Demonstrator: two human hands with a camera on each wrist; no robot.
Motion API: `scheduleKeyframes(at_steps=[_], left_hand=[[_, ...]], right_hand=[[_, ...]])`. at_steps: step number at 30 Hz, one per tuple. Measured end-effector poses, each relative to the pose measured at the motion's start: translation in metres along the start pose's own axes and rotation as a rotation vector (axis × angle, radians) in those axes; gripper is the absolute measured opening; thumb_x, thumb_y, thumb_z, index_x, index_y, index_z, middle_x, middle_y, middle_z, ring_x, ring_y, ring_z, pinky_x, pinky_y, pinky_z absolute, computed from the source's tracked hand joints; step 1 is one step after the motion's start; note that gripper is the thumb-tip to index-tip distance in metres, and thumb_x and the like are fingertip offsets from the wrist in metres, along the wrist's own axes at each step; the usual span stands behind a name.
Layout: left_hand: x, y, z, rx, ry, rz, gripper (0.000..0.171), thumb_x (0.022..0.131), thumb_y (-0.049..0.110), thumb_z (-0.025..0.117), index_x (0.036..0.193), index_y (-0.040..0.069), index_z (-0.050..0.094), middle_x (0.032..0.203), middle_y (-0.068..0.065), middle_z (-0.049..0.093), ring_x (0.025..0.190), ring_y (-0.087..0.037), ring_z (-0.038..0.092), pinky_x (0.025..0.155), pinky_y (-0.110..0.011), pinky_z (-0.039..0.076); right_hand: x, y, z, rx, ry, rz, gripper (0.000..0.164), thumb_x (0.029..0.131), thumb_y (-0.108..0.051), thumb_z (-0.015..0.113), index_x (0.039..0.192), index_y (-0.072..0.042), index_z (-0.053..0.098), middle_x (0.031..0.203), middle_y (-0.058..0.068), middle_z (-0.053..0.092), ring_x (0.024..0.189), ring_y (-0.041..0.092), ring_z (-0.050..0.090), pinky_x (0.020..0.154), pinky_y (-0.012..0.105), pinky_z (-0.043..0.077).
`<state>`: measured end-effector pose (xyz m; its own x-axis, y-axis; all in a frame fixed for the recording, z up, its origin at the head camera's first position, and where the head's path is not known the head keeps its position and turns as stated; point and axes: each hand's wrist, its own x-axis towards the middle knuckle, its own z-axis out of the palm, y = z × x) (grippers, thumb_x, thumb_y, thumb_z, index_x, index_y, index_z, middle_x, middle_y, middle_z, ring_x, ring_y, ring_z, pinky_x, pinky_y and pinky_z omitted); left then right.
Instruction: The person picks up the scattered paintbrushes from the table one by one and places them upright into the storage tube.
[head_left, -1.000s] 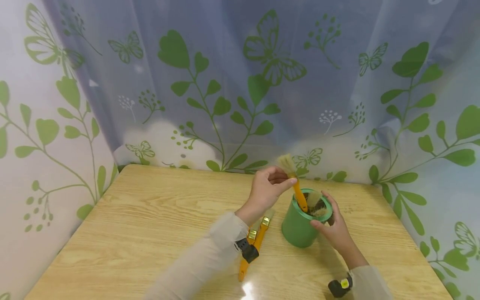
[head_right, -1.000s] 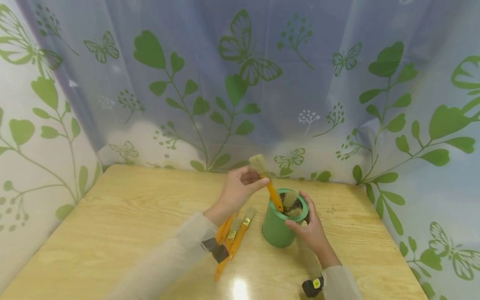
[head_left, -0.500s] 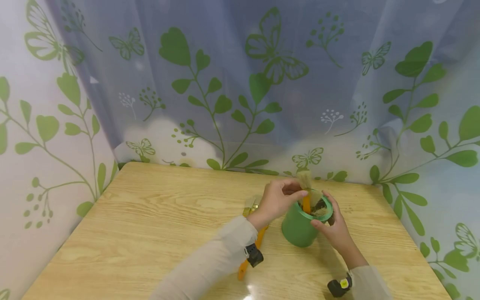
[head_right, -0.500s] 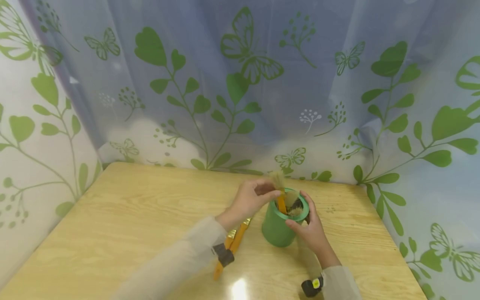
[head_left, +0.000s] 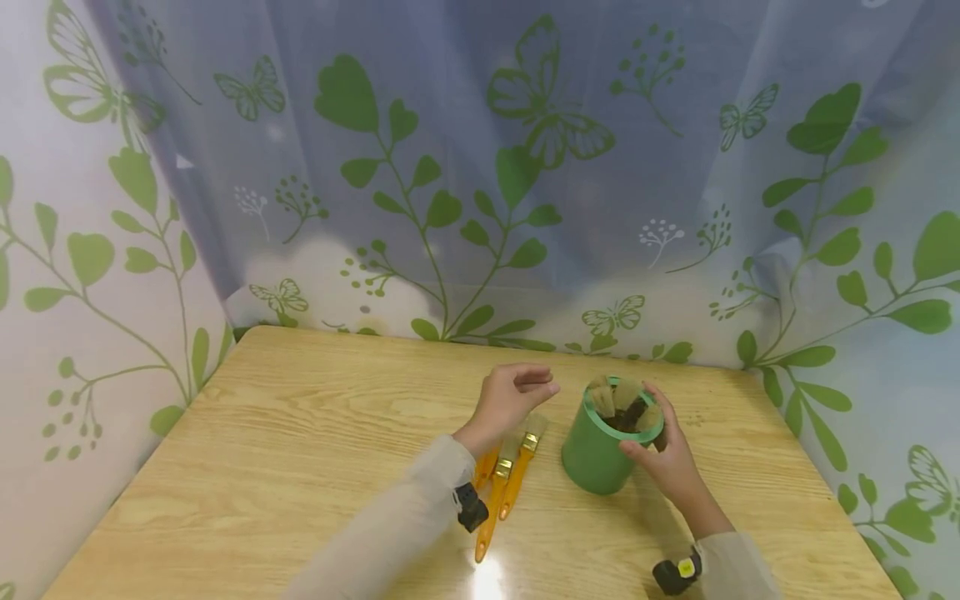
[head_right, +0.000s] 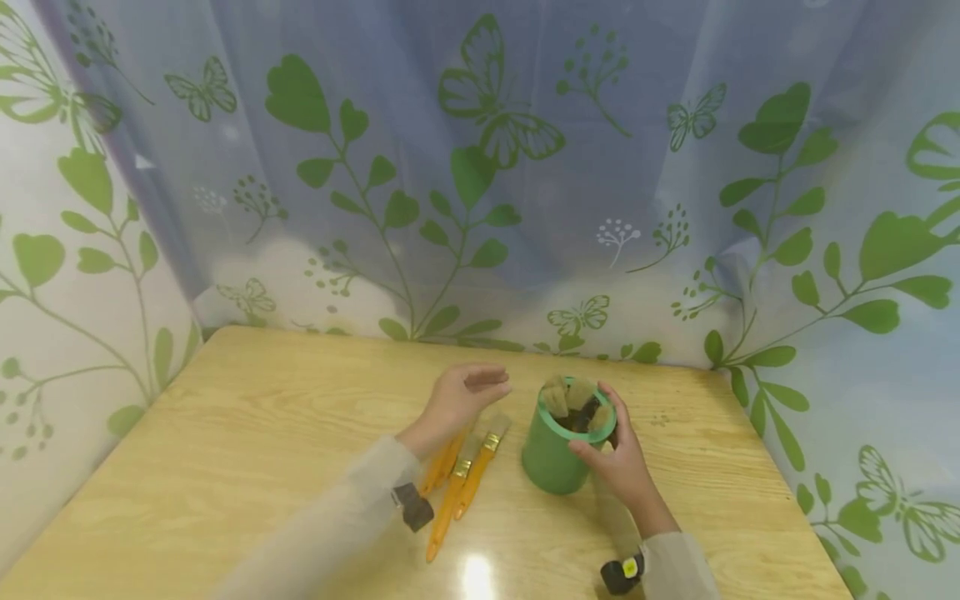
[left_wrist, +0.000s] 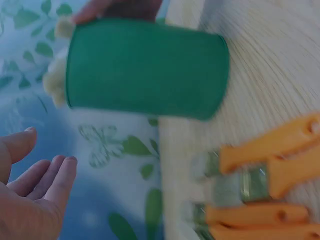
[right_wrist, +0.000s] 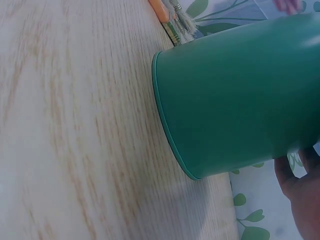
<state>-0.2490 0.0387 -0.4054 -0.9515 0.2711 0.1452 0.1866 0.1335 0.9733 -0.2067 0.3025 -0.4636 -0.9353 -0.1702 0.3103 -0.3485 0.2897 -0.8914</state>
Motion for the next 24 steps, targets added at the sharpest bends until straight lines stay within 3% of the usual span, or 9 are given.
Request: scheduleKeyframes(at_steps=[5,13,24], left_hand=[[0.001,-0.02,-0.017,-0.063,0.064,-0.094,0.034,0.09,0.019,0.069,0.121,0.004,0.065,0.115,-0.01,0.067,0.107,-0.023,0.064,0.089,-0.031,0.054],[-0.001,-0.044,-0.037,-0.021,0.133,-0.172,0.034,0.091,0.02,0.067,0.12,0.002,0.065,0.114,-0.012,0.067,0.106,-0.024,0.063,0.089,-0.034,0.054],[-0.007,-0.066,-0.043,-0.006,0.198,-0.321,0.037,0.09,0.015,0.068,0.119,-0.007,0.062,0.118,-0.019,0.063,0.101,-0.03,0.064,0.087,-0.039,0.054]], right_hand=[[0.0,0.001,0.0,0.002,-0.001,0.002,0.085,0.09,-0.007,0.065,0.154,-0.017,0.01,0.149,0.016,0.026,0.131,0.006,0.032,0.105,0.072,0.016],[0.0,0.002,-0.001,0.011,0.003,-0.005,0.085,0.09,-0.007,0.065,0.154,-0.016,0.01,0.143,-0.004,0.034,0.131,0.009,0.034,0.105,0.07,0.017],[0.0,0.002,-0.001,0.012,0.0,0.007,0.085,0.091,-0.009,0.065,0.155,-0.015,0.009,0.148,0.005,0.029,0.129,-0.003,0.032,0.106,0.069,0.017]])
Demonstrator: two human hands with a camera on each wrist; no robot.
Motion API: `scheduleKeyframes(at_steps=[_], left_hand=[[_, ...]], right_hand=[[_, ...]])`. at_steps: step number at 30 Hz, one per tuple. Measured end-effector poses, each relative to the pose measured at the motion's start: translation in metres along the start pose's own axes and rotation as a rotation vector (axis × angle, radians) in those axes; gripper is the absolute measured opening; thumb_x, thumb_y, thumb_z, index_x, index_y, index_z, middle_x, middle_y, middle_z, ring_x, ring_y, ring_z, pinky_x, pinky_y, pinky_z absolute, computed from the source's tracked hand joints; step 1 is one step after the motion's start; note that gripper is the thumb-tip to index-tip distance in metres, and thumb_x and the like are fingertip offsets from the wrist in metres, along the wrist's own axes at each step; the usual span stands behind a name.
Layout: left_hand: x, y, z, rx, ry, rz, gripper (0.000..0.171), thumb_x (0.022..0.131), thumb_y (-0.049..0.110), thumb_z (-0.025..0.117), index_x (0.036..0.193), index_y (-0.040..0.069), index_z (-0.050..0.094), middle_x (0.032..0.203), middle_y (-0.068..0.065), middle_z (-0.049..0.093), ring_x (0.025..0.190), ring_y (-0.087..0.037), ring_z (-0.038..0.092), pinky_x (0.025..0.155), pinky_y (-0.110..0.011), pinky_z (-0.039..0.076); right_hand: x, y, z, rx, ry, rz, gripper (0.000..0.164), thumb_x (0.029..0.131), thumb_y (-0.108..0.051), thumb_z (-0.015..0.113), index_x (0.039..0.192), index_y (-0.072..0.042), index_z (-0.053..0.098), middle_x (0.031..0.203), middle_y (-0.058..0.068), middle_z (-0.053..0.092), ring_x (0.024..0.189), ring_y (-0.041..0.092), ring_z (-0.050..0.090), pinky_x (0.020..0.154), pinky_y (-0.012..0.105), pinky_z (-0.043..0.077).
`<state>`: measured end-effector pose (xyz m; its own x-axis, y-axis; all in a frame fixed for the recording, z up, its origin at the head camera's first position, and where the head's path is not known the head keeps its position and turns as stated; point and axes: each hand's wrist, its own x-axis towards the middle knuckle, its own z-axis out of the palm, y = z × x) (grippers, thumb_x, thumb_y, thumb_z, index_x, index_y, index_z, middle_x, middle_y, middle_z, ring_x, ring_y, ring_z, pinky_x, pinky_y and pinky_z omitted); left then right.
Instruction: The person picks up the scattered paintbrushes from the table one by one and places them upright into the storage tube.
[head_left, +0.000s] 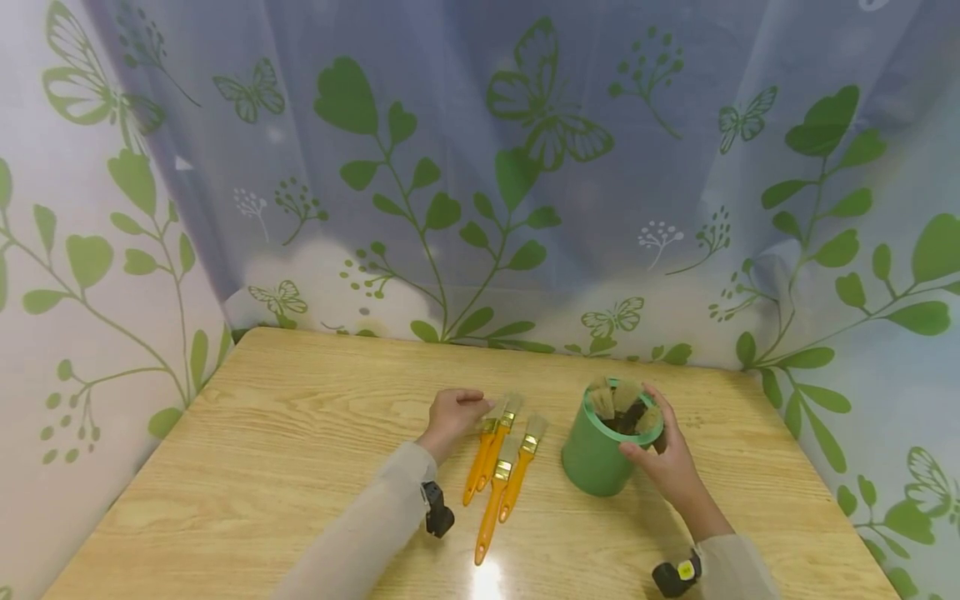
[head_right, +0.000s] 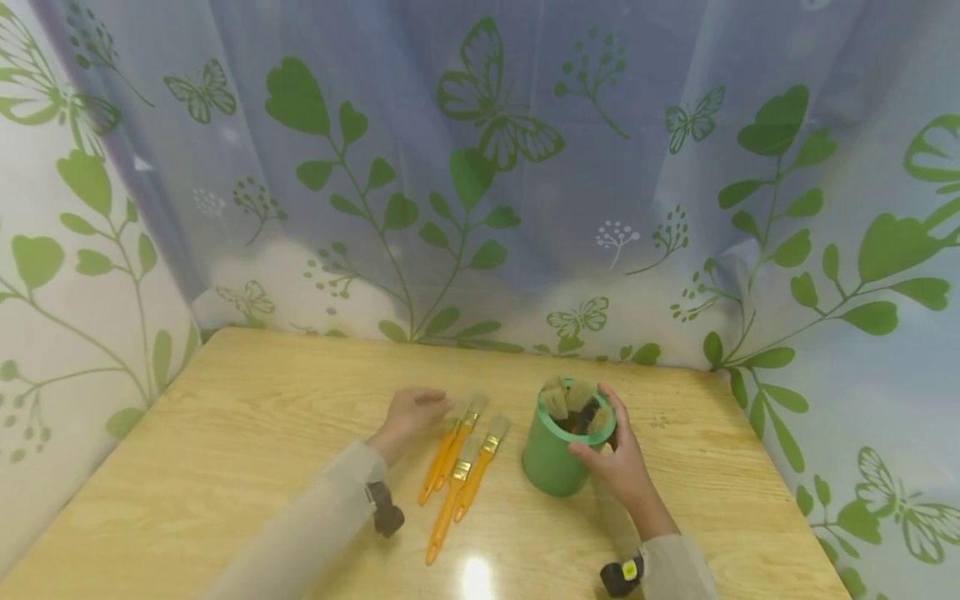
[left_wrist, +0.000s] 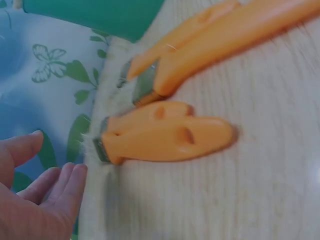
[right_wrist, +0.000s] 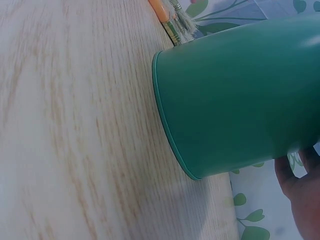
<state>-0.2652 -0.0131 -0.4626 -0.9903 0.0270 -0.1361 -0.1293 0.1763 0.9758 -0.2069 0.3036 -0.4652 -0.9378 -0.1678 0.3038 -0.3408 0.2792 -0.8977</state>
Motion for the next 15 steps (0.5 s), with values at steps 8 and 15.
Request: scheduleKeyframes(at_steps=[8,15], left_hand=[[0.003,-0.017,0.001,0.108,0.008,-0.005,0.039,0.082,0.014,0.075,0.111,-0.01,0.064,0.109,-0.021,0.066,0.103,-0.033,0.062,0.087,-0.041,0.053],[0.007,-0.027,0.007,0.236,-0.02,0.053,0.046,0.075,0.015,0.083,0.111,-0.007,0.064,0.105,-0.017,0.068,0.097,-0.029,0.064,0.082,-0.037,0.055]], right_hand=[[0.0,0.0,0.001,-0.018,0.001,0.007,0.084,0.092,-0.007,0.064,0.155,-0.02,0.009,0.147,0.0,0.031,0.129,-0.004,0.033,0.107,0.063,0.022],[0.0,0.0,0.0,-0.025,0.002,0.007,0.084,0.092,-0.006,0.063,0.155,-0.016,0.009,0.149,0.002,0.029,0.13,-0.002,0.033,0.102,0.017,0.031]])
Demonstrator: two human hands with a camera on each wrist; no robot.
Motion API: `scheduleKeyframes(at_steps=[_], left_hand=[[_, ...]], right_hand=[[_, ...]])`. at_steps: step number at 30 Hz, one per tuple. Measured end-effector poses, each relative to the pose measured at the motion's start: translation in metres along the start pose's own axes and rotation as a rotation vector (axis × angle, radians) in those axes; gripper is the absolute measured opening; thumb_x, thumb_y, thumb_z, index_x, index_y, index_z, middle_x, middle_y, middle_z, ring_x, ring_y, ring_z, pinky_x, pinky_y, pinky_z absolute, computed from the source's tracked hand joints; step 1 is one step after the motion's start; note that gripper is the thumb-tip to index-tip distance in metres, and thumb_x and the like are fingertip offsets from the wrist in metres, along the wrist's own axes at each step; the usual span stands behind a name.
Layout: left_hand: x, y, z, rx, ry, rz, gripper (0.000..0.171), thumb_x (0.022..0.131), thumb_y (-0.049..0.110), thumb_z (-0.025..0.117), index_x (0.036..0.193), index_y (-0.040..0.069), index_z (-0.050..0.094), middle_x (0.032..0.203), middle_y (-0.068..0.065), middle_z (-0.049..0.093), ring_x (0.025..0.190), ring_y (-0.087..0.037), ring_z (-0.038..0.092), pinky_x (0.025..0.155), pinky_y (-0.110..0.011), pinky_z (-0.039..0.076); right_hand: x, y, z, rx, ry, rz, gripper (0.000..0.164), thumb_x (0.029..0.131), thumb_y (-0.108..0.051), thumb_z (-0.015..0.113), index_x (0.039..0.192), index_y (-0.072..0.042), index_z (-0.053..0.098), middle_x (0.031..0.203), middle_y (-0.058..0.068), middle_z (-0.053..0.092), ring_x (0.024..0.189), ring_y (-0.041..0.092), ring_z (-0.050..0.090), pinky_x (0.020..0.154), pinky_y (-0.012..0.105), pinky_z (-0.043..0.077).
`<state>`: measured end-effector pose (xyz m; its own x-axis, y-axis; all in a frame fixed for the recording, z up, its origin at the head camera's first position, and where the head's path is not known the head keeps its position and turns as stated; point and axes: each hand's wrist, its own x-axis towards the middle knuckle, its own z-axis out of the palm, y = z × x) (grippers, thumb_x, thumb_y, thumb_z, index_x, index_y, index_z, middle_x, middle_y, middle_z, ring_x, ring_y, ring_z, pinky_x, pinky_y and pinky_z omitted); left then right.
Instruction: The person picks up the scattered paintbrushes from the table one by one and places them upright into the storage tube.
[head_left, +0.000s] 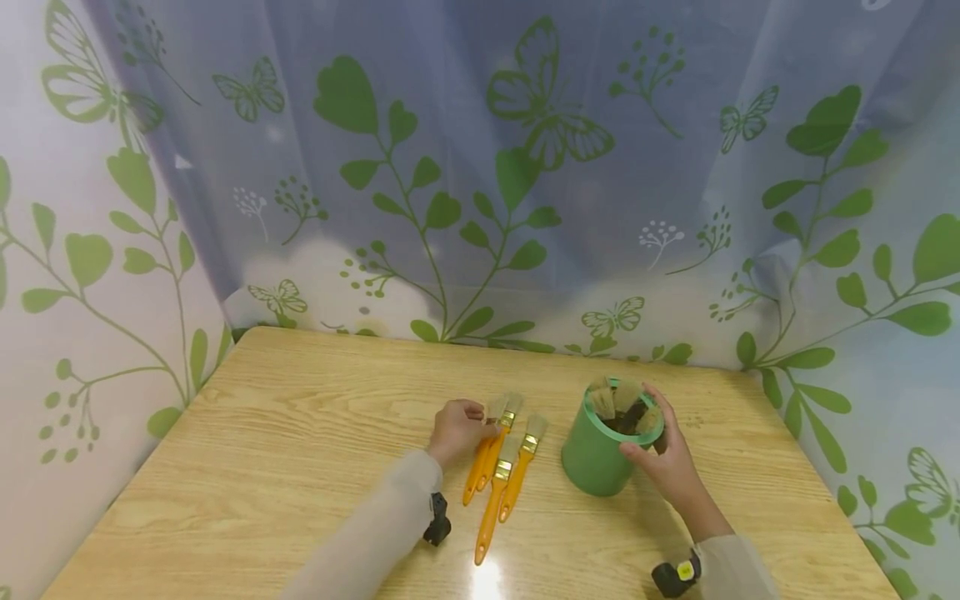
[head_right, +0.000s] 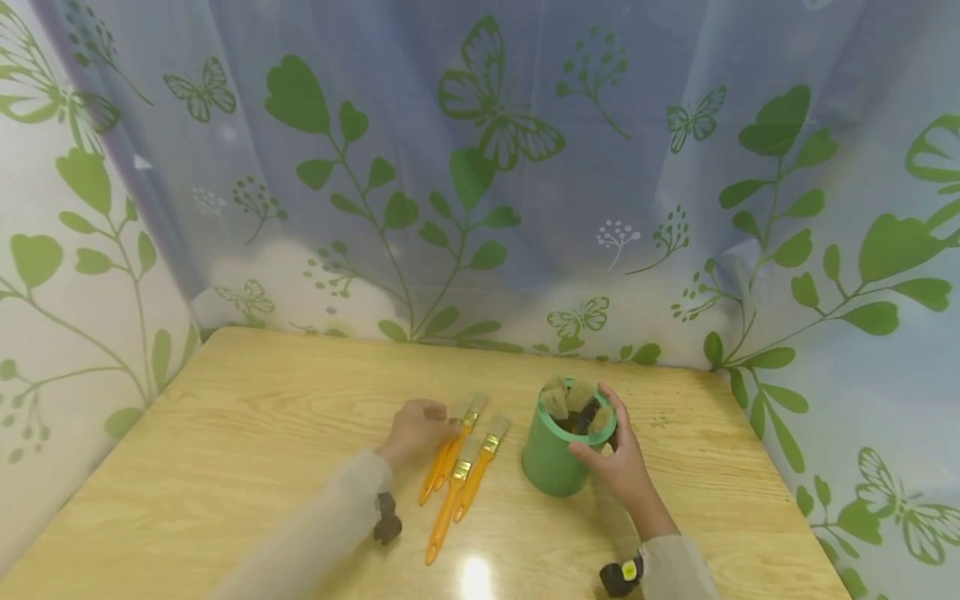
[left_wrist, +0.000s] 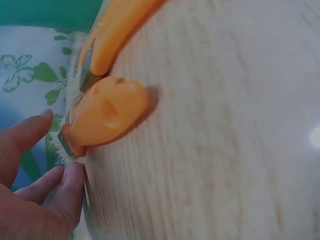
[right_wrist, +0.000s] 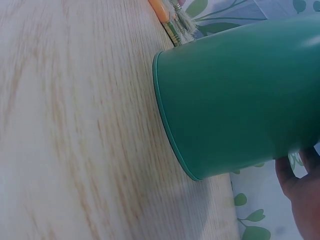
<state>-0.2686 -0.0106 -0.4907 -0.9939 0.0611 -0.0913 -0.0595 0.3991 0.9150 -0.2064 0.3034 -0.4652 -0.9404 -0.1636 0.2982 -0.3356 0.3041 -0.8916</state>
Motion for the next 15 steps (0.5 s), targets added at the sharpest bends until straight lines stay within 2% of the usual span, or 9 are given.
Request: scheduleKeyframes(at_steps=[1,2,4,6,7,10,15], left_hand=[[-0.0004,-0.0001,0.0008,0.015,-0.003,0.008,0.046,0.074,0.014,0.083,0.11,-0.006,0.065,0.104,-0.016,0.068,0.097,-0.029,0.064,0.082,-0.037,0.055],[-0.0009,-0.0001,0.0017,0.033,-0.005,0.015,0.046,0.073,0.014,0.084,0.11,-0.006,0.065,0.103,-0.016,0.068,0.096,-0.028,0.064,0.081,-0.037,0.055],[-0.0024,0.0012,0.0025,0.056,-0.004,0.029,0.046,0.072,0.013,0.085,0.109,-0.005,0.065,0.103,-0.015,0.068,0.095,-0.028,0.064,0.081,-0.037,0.055],[-0.0041,0.0025,0.0027,0.068,-0.002,0.037,0.045,0.072,0.011,0.085,0.109,-0.006,0.065,0.102,-0.015,0.068,0.094,-0.028,0.064,0.08,-0.037,0.055],[-0.0048,0.0034,0.0029,0.07,0.002,0.036,0.044,0.072,0.01,0.084,0.108,-0.006,0.065,0.102,-0.015,0.068,0.093,-0.027,0.065,0.079,-0.036,0.056],[-0.0064,0.0052,0.003,0.082,0.014,0.046,0.039,0.073,0.008,0.083,0.106,-0.006,0.067,0.098,-0.015,0.069,0.088,-0.025,0.066,0.075,-0.034,0.056],[-0.0079,0.0079,0.0029,0.102,0.026,0.049,0.031,0.075,0.006,0.077,0.103,-0.004,0.07,0.094,-0.014,0.07,0.082,-0.022,0.066,0.072,-0.033,0.056]], right_hand=[[0.0,0.0,0.0,0.001,0.0,0.002,0.084,0.092,-0.006,0.063,0.155,-0.017,0.01,0.149,0.002,0.029,0.13,-0.002,0.033,0.103,0.018,0.031],[-0.0001,0.0,0.0002,0.005,0.0,0.001,0.084,0.092,-0.006,0.063,0.155,-0.018,0.01,0.149,0.003,0.029,0.13,-0.002,0.033,0.107,0.025,0.031],[0.0001,-0.0002,0.0004,0.008,0.0,-0.001,0.083,0.092,-0.006,0.063,0.155,-0.019,0.01,0.149,0.005,0.029,0.13,-0.001,0.033,0.111,0.043,0.027],[0.0004,-0.0001,0.0007,0.015,0.001,-0.001,0.083,0.092,-0.006,0.063,0.155,-0.02,0.01,0.15,0.008,0.028,0.13,-0.001,0.032,0.109,0.06,0.022],[0.0005,0.0,0.0009,0.02,0.0,-0.002,0.083,0.092,-0.006,0.063,0.155,-0.02,0.01,0.15,0.009,0.028,0.13,-0.002,0.032,0.108,0.065,0.02],[0.0007,-0.0002,0.001,0.024,-0.003,-0.003,0.084,0.092,-0.005,0.063,0.155,-0.017,0.009,0.151,0.012,0.026,0.13,-0.002,0.031,0.105,0.07,0.017],[-0.0002,-0.0001,0.0011,0.03,-0.004,-0.008,0.084,0.092,-0.005,0.063,0.155,-0.018,0.009,0.152,0.014,0.023,0.131,-0.001,0.03,0.106,0.07,0.016]])
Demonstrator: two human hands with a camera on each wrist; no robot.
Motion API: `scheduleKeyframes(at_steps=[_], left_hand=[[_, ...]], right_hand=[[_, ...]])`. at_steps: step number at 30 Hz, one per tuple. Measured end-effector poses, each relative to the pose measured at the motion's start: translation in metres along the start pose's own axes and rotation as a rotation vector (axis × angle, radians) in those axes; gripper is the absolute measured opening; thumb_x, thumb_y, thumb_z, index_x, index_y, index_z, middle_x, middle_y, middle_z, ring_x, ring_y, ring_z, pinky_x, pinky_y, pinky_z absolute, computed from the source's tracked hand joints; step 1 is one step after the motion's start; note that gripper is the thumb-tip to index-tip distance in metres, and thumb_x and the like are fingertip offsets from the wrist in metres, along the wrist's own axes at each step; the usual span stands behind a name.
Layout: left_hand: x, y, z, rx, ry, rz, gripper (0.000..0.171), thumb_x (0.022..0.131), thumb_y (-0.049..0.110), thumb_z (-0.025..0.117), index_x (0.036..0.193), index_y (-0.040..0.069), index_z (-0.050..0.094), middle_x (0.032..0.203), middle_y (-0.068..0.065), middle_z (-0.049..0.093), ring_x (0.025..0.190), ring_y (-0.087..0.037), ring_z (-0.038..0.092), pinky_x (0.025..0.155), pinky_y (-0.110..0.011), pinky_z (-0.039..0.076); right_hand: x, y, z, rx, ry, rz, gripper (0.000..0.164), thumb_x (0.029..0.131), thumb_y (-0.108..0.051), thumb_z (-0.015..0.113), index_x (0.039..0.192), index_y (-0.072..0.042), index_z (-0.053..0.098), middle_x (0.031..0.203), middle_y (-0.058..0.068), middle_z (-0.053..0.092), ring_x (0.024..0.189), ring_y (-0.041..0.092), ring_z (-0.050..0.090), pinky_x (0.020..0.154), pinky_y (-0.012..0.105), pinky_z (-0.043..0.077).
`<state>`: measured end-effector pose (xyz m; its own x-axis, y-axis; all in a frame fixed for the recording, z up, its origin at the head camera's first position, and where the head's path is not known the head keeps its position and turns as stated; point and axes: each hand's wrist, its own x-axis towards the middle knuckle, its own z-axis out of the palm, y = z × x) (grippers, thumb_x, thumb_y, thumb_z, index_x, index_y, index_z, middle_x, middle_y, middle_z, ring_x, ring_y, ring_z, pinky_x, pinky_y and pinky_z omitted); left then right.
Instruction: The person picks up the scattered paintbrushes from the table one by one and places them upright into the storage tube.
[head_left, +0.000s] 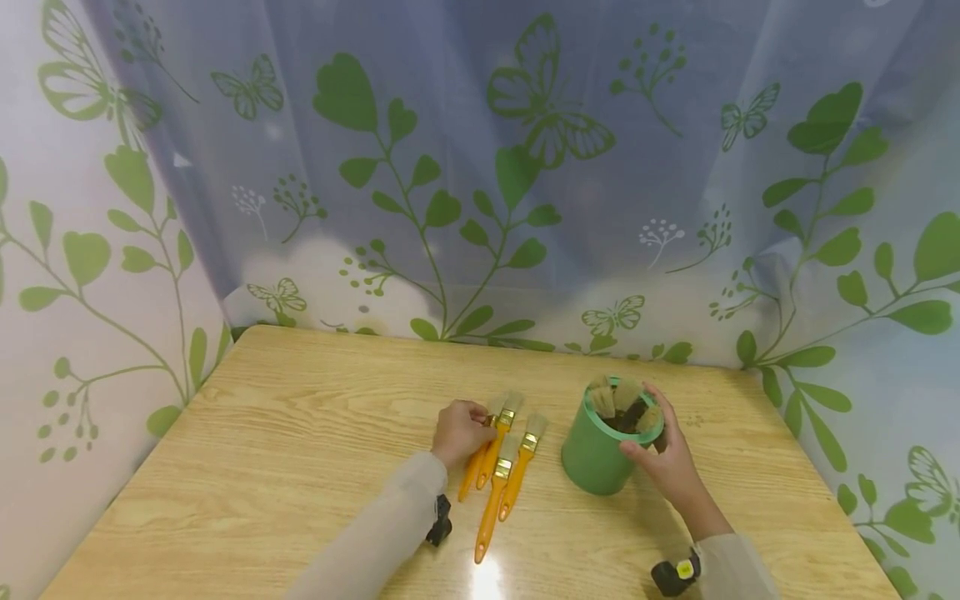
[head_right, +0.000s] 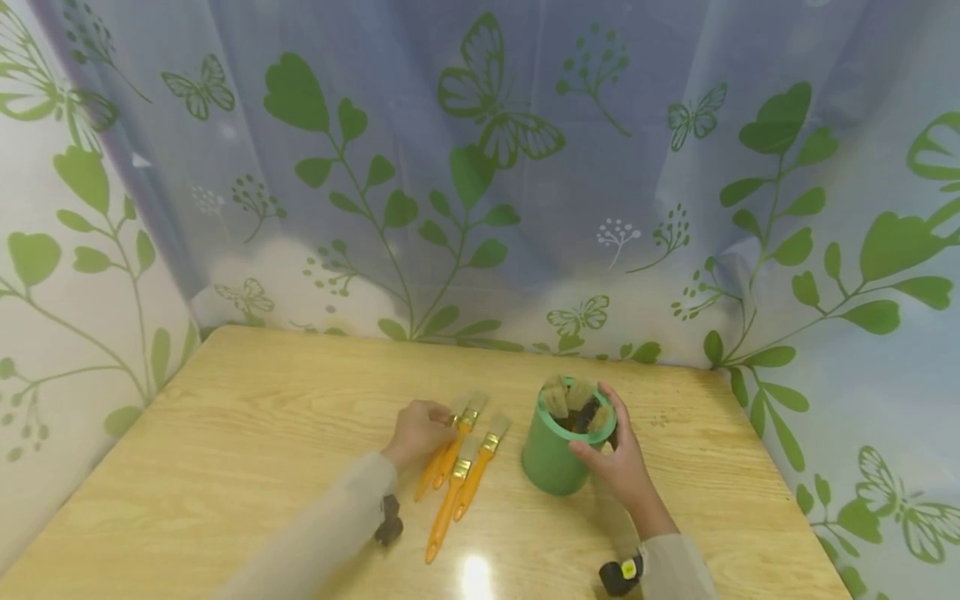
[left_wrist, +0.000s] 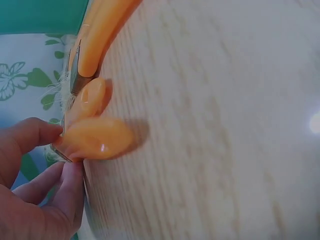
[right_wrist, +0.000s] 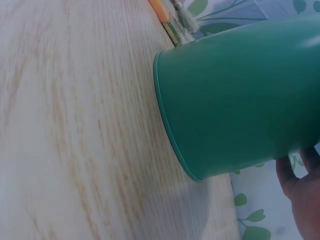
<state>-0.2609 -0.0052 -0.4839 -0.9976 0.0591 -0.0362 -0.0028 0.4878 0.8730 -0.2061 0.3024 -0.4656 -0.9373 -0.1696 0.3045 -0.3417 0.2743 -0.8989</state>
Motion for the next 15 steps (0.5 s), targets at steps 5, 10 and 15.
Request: scheduleKeyframes(at_steps=[5,10,15], left_hand=[[0.0,0.001,0.0,0.015,0.033,-0.031,0.025,0.075,0.005,0.075,0.098,-0.002,0.072,0.088,-0.009,0.07,0.078,-0.019,0.064,0.069,-0.032,0.055],[0.004,-0.005,0.001,0.01,0.069,-0.039,0.021,0.076,0.006,0.075,0.096,-0.001,0.074,0.085,-0.008,0.071,0.071,-0.016,0.066,0.064,-0.029,0.055],[0.008,-0.011,-0.003,-0.03,0.068,-0.032,0.021,0.077,0.004,0.074,0.096,-0.003,0.073,0.087,-0.011,0.071,0.075,-0.018,0.066,0.065,-0.029,0.056]], right_hand=[[-0.001,0.0,-0.001,-0.001,0.002,-0.007,0.083,0.092,-0.006,0.063,0.155,-0.021,0.01,0.152,0.014,0.024,0.133,0.002,0.03,0.106,0.069,0.016],[0.0,0.0,0.0,-0.01,0.01,0.007,0.084,0.092,-0.005,0.063,0.155,-0.022,0.01,0.151,0.012,0.026,0.132,0.001,0.03,0.106,0.069,0.017],[0.0,0.001,-0.001,-0.004,0.004,0.005,0.084,0.092,-0.007,0.063,0.154,-0.023,0.011,0.151,0.014,0.025,0.131,-0.001,0.029,0.106,0.071,0.016]])
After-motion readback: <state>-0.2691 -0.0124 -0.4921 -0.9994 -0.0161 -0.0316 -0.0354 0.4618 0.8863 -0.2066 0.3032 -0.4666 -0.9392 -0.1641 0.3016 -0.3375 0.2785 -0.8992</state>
